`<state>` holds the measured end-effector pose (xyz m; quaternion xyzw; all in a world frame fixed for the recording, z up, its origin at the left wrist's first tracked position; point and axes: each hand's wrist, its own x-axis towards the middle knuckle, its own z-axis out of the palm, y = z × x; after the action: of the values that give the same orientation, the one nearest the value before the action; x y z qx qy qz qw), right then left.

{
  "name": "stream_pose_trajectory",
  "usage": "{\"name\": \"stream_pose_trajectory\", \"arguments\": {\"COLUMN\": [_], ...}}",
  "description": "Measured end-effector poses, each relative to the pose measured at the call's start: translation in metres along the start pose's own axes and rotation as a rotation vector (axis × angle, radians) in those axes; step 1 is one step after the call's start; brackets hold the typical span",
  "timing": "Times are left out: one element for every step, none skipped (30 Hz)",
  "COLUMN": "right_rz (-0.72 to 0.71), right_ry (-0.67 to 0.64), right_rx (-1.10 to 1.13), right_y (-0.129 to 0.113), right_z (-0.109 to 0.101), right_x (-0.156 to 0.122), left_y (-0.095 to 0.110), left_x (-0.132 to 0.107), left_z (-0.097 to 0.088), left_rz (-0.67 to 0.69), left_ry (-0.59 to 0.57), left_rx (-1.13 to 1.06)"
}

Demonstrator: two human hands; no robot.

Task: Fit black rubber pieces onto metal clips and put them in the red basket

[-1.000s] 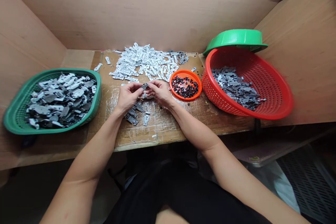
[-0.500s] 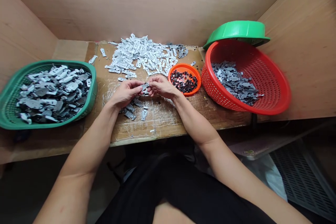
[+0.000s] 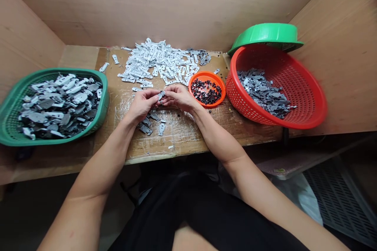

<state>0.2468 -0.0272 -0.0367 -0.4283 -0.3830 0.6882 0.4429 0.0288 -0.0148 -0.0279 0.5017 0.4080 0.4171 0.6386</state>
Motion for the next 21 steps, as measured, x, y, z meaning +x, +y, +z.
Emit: {"name": "stream_pose_trajectory", "arguments": {"right_rz": [-0.009,-0.02,-0.03,-0.041,-0.052,-0.059,-0.063,-0.064,-0.059,-0.051,-0.04,-0.029,-0.022,-0.021,-0.026,-0.038,-0.055,-0.076,-0.099,-0.121,-0.141], "right_ry": [-0.003,-0.002,0.004,0.016,0.028,0.039,0.046,0.049,0.048,0.044,0.041,0.037,0.035,0.036,0.036,0.036,0.035,0.039,0.047,0.06,0.078], "right_rx": [0.015,0.024,0.03,0.037,0.045,0.057,0.071,0.089,0.11,0.131,0.152,0.17,0.183,0.189,0.185,0.174,0.155,0.126,0.086,0.035,-0.025], "right_y": [0.001,0.002,0.003,0.004,0.005,0.006,0.007,0.007,0.007,0.007,0.006,0.006,0.006,0.005,0.006,0.006,0.007,0.008,0.01,0.012,0.014], "right_z": [0.001,0.002,0.004,0.005,0.006,0.007,0.007,0.007,0.007,0.007,0.007,0.007,0.007,0.007,0.007,0.008,0.009,0.01,0.01,0.011,0.012], "right_x": [0.0,0.0,0.0,0.001,0.001,0.001,0.001,0.002,0.001,0.001,0.001,0.0,-0.001,-0.001,-0.002,-0.002,-0.002,-0.002,-0.001,-0.001,0.0], "left_y": [0.001,0.002,0.002,0.003,0.004,0.004,0.004,0.003,0.003,0.001,0.0,-0.002,-0.004,-0.007,-0.009,-0.011,-0.013,-0.015,-0.016,-0.017,-0.017], "left_x": [0.0,-0.001,-0.001,-0.002,-0.002,-0.002,-0.003,-0.002,-0.002,-0.002,-0.001,-0.001,0.0,0.001,0.001,0.002,0.002,0.002,0.001,0.0,-0.001], "left_z": [0.001,0.002,0.003,0.004,0.005,0.005,0.006,0.006,0.006,0.006,0.005,0.004,0.003,0.001,-0.001,-0.002,-0.004,-0.004,-0.005,-0.004,-0.003], "left_rz": [0.007,0.012,0.016,0.02,0.024,0.029,0.037,0.047,0.059,0.073,0.087,0.098,0.112,0.132,0.158,0.191,0.224,0.253,0.274,0.287,0.296], "left_ry": [0.015,0.027,0.035,0.039,0.042,0.044,0.046,0.047,0.048,0.051,0.056,0.061,0.068,0.079,0.09,0.103,0.118,0.13,0.14,0.145,0.148], "left_rx": [0.011,0.022,0.031,0.037,0.04,0.042,0.046,0.054,0.067,0.083,0.101,0.12,0.143,0.176,0.219,0.27,0.325,0.378,0.423,0.457,0.481]}}
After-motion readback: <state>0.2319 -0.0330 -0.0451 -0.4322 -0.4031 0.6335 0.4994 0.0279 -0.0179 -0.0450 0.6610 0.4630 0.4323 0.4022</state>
